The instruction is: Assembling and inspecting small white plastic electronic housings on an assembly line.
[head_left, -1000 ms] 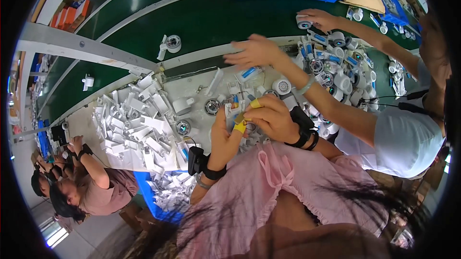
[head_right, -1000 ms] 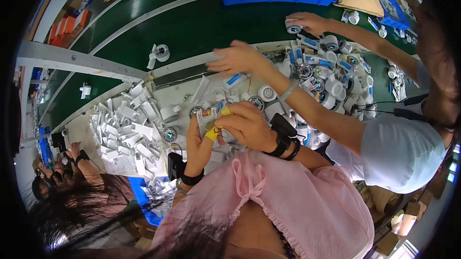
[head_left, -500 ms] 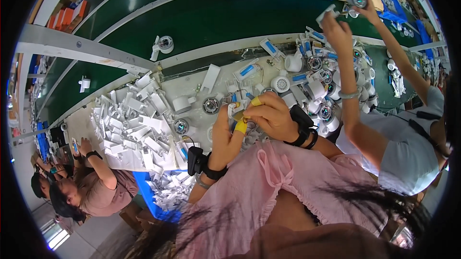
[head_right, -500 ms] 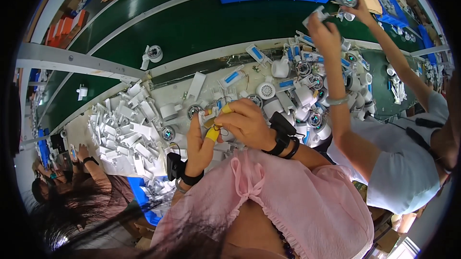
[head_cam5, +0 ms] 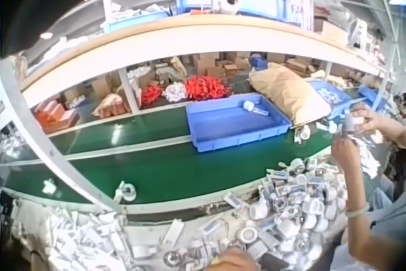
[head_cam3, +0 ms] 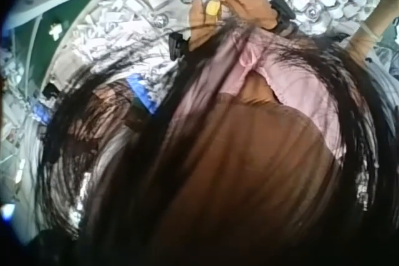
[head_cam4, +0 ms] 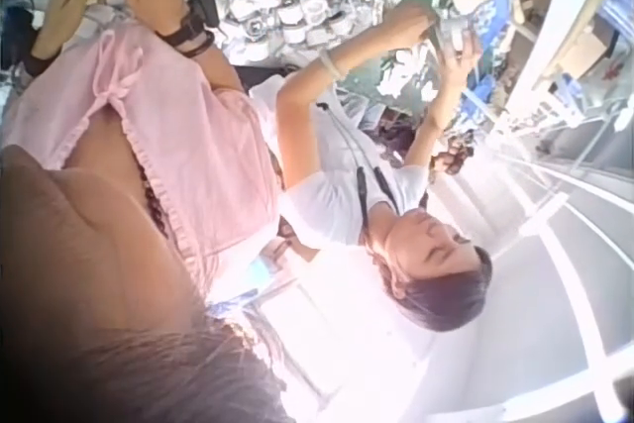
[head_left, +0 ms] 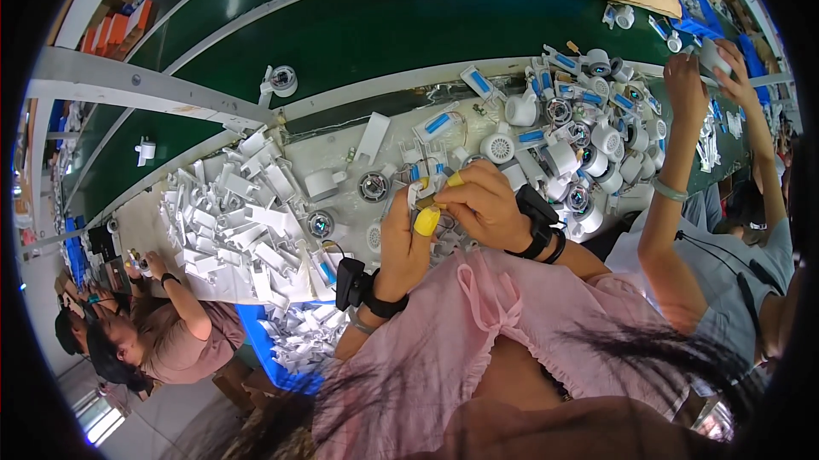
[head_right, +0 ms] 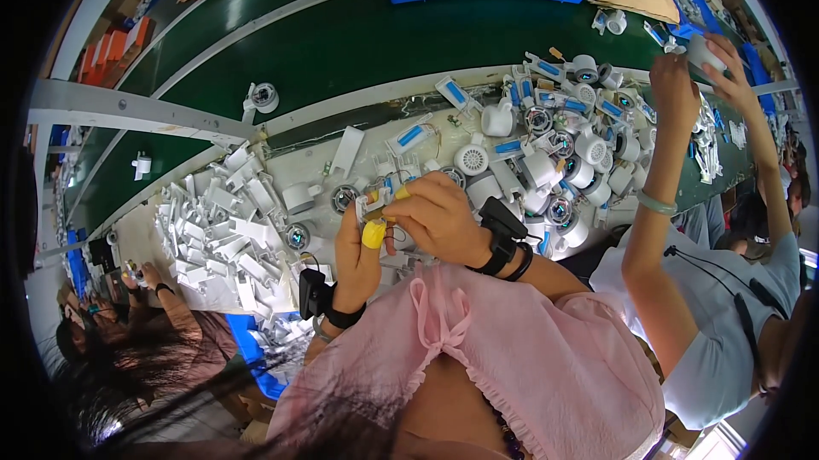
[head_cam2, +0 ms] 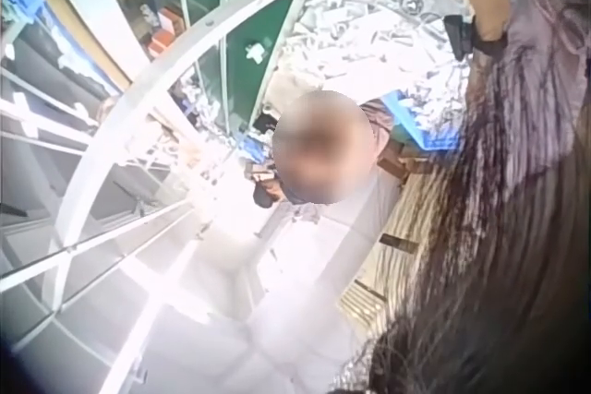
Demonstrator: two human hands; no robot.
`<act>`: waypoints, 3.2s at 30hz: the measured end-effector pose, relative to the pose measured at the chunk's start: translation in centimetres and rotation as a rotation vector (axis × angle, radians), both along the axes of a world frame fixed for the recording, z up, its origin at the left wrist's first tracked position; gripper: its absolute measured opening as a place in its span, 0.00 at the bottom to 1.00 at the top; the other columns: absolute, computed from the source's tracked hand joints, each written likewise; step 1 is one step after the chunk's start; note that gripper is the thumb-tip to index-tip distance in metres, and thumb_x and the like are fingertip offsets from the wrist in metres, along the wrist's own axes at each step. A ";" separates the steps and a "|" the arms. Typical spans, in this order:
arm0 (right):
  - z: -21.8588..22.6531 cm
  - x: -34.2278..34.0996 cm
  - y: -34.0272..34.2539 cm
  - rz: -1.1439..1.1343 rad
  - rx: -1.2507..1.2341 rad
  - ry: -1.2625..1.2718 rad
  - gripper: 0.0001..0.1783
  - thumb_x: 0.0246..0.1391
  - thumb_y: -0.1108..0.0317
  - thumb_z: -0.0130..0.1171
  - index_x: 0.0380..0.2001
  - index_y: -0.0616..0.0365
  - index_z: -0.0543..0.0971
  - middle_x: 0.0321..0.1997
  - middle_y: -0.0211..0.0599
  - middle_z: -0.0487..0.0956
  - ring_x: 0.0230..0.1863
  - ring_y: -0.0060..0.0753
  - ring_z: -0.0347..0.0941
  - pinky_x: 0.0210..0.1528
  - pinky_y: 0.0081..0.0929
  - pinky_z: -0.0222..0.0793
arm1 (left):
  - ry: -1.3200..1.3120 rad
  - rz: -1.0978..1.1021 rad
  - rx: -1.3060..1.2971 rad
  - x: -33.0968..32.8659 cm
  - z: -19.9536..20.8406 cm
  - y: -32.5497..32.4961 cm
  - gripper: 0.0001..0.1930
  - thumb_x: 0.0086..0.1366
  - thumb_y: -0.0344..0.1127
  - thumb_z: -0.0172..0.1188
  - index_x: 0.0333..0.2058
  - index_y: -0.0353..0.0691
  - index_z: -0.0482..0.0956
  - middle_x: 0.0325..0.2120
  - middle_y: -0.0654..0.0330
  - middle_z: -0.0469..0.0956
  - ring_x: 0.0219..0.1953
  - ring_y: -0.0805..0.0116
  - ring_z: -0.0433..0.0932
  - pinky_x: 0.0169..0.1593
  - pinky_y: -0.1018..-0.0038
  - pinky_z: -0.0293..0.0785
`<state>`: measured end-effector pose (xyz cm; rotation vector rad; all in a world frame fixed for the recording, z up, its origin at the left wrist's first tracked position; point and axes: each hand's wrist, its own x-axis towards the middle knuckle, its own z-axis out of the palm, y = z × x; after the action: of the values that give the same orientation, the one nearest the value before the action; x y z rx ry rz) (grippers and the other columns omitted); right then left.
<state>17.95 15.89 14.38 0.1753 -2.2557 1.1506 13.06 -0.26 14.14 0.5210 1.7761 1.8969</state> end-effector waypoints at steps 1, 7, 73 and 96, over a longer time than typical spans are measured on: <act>0.0 0.0 0.0 -0.005 0.000 0.001 0.15 0.38 0.78 0.67 0.33 0.53 0.81 0.31 0.35 0.74 0.32 0.40 0.70 0.36 0.32 0.67 | -0.001 -0.001 0.000 0.0 -0.1 0.0 0.14 0.69 0.34 0.49 0.50 0.34 0.68 0.26 0.62 0.73 0.22 0.79 0.69 0.24 0.81 0.66; -0.1 0.0 0.2 0.008 0.025 0.005 0.16 0.36 0.80 0.67 0.33 0.56 0.81 0.32 0.37 0.74 0.31 0.40 0.70 0.35 0.32 0.66 | -0.032 0.014 -0.014 0.1 0.0 0.3 0.12 0.69 0.34 0.49 0.48 0.34 0.69 0.21 0.65 0.72 0.21 0.79 0.69 0.23 0.81 0.65; 2.9 -2.1 5.3 0.869 -0.965 -0.793 0.20 0.61 0.62 0.55 0.41 0.76 0.77 0.20 0.37 0.77 0.23 0.24 0.75 0.39 0.21 0.72 | 0.159 -0.569 0.086 -4.7 -0.1 -0.3 0.45 0.49 0.37 0.71 0.65 0.44 0.57 0.63 0.54 0.60 0.66 0.56 0.56 0.67 0.63 0.51; 0.3 -1.0 2.4 -0.064 0.156 0.062 0.15 0.42 0.75 0.66 0.37 0.56 0.79 0.34 0.37 0.76 0.34 0.41 0.74 0.36 0.31 0.71 | -0.391 -0.092 0.142 -3.6 0.2 1.2 0.10 0.69 0.31 0.46 0.46 0.34 0.67 0.29 0.56 0.74 0.20 0.71 0.73 0.23 0.77 0.73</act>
<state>16.90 18.31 14.68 0.1961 -2.2795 0.9235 9.50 0.97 14.34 0.2512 1.3528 1.9140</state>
